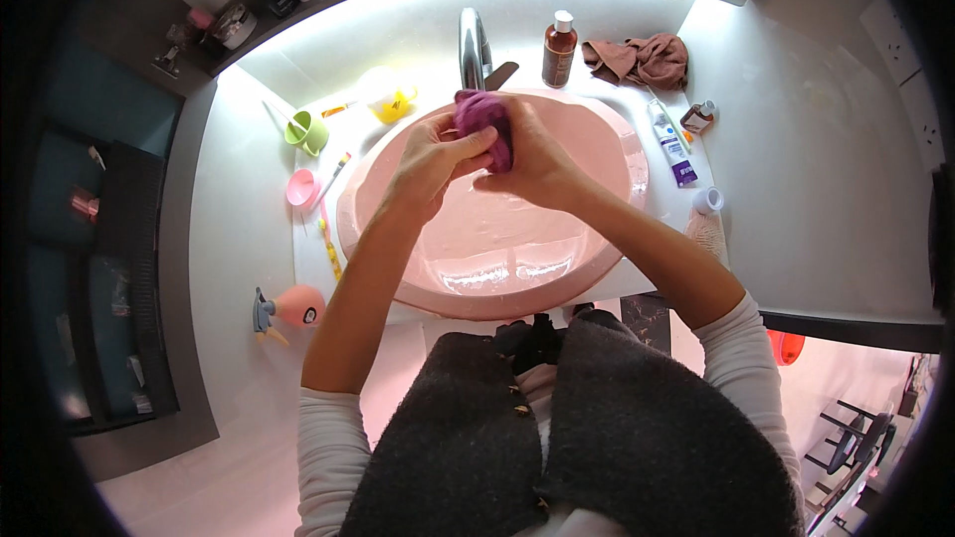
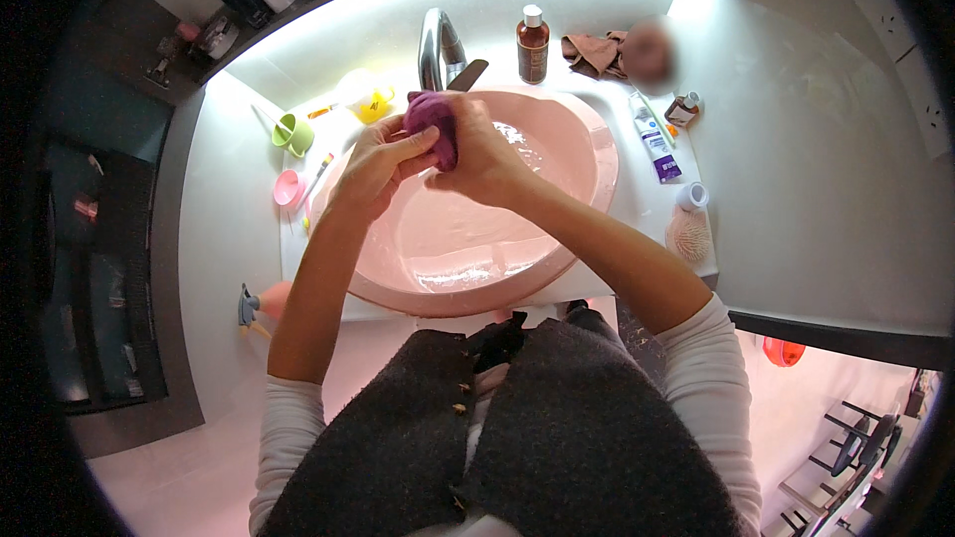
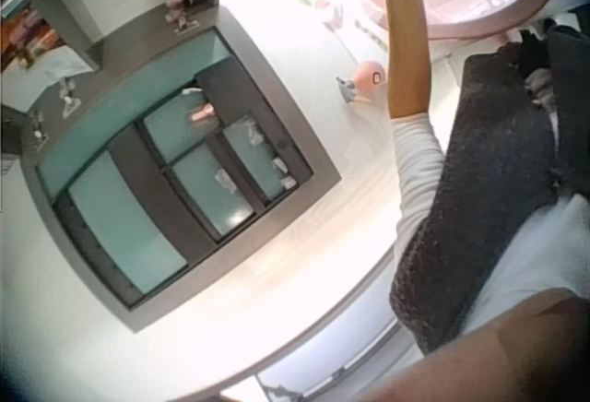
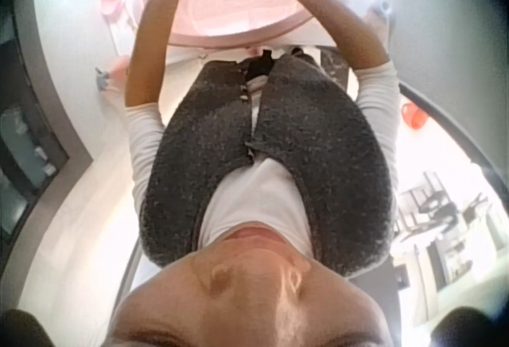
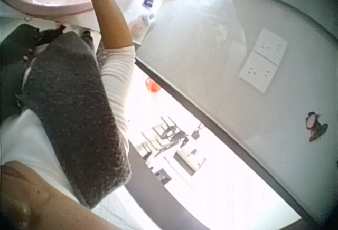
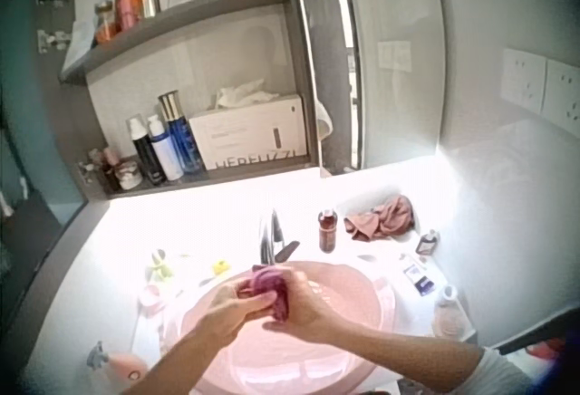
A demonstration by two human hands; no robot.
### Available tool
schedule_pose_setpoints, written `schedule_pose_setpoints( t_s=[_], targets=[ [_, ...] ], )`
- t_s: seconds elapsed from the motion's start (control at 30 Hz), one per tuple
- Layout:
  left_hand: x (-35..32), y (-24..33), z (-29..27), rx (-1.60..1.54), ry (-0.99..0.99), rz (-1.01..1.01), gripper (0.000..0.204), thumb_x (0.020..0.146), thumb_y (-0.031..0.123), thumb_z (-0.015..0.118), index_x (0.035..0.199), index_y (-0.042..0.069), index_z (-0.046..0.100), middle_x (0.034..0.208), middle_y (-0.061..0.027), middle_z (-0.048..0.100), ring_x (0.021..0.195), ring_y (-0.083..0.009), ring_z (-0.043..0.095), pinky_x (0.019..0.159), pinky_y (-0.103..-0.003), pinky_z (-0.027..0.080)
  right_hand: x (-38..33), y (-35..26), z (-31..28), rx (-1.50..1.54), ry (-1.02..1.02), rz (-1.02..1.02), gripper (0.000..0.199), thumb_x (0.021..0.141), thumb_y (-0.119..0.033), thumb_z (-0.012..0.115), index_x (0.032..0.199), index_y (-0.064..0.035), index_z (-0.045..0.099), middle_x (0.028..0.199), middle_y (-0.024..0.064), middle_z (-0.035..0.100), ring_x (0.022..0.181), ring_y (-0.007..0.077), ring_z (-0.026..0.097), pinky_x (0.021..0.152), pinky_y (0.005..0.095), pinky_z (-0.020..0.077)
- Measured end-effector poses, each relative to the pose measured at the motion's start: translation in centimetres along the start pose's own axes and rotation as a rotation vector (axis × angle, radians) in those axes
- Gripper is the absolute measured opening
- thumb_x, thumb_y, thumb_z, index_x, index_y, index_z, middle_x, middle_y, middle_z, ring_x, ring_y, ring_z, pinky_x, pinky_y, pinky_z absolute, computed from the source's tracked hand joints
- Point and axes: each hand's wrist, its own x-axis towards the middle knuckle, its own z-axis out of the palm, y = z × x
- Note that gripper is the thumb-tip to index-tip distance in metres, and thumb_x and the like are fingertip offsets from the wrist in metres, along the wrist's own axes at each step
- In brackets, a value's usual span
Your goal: The person fills a pink basin with water at a bathroom sink, wrings a purple cloth, and carries the basin into a bedroom. They remove a quilted cover from a window seat and wipe the white surface with the cloth, then rinse the cloth in the basin.
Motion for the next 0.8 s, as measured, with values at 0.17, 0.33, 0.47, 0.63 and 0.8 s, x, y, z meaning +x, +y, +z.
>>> schedule_pose_setpoints(
  t_s=[0.17,0.33,0.47,0.63,0.8],
  targets=[
    [-1.0,3.0,-0.1,0.541,-0.018,0.098,0.045,0.078,0.006,0.069,0.121,0.001,0.053,0.113,-0.0124,0.06,0.098,-0.0204,0.061,0.085,-0.03,0.053,0.4,0.2,-2.5,0.667,-0.142,0.578,0.058,0.063,-0.001,0.076,0.112,-0.0044,0.043,0.086,0.0061,0.055,0.067,0.0125,0.056,0.051,0.0241,0.0464],
    [-1.6,0.9,-0.7,1.542,-0.09,0.934,0.074,0.076,0.009,0.068,0.141,0.022,0.033,0.143,-0.0083,0.033,0.134,-0.0285,0.028,0.11,-0.044,0.028,0.7,-2.1,-3.5,0.915,-0.311,0.707,0.046,0.068,-0.001,0.072,0.105,-0.0077,0.045,0.082,0.0041,0.052,0.064,0.0091,0.051,0.052,0.0223,0.041],
    [0.1,0.5,-1.4,1.725,-0.104,1.331,0.067,0.076,0.014,0.069,0.136,0.017,0.038,0.14,-0.0089,0.037,0.128,-0.0264,0.038,0.107,-0.041,0.035,1.6,-3.4,-4.1,0.896,-0.596,0.63,0.023,0.069,0.002,0.067,0.079,-0.0096,0.05,0.068,-0.0008,0.046,0.052,0.0058,0.039,0.043,0.019,0.0262],
    [0.7,1.5,-1.2,1.607,-0.045,1.346,0.061,0.071,0.009,0.069,0.128,0.009,0.046,0.115,-0.0092,0.056,0.105,-0.0232,0.058,0.08,-0.031,0.055,2.6,-6.1,-3.4,0.503,-0.636,0.703,0.022,0.064,-0.004,0.072,0.073,-0.0059,0.052,0.065,-0.0004,0.049,0.051,0.0092,0.041,0.045,0.0225,0.0306],
    [0.7,1.1,-0.8,1.645,0.002,1.145,0.048,0.07,0.004,0.069,0.115,0.006,0.051,0.089,-0.0095,0.062,0.08,-0.0245,0.065,0.064,-0.033,0.054,2.6,-4.1,-1.8,-0.112,-0.518,0.285,0.018,0.069,-0.007,0.069,0.082,-0.0014,0.059,0.075,0.0081,0.061,0.073,0.0183,0.059,0.065,0.0312,0.0474]
  ],
)
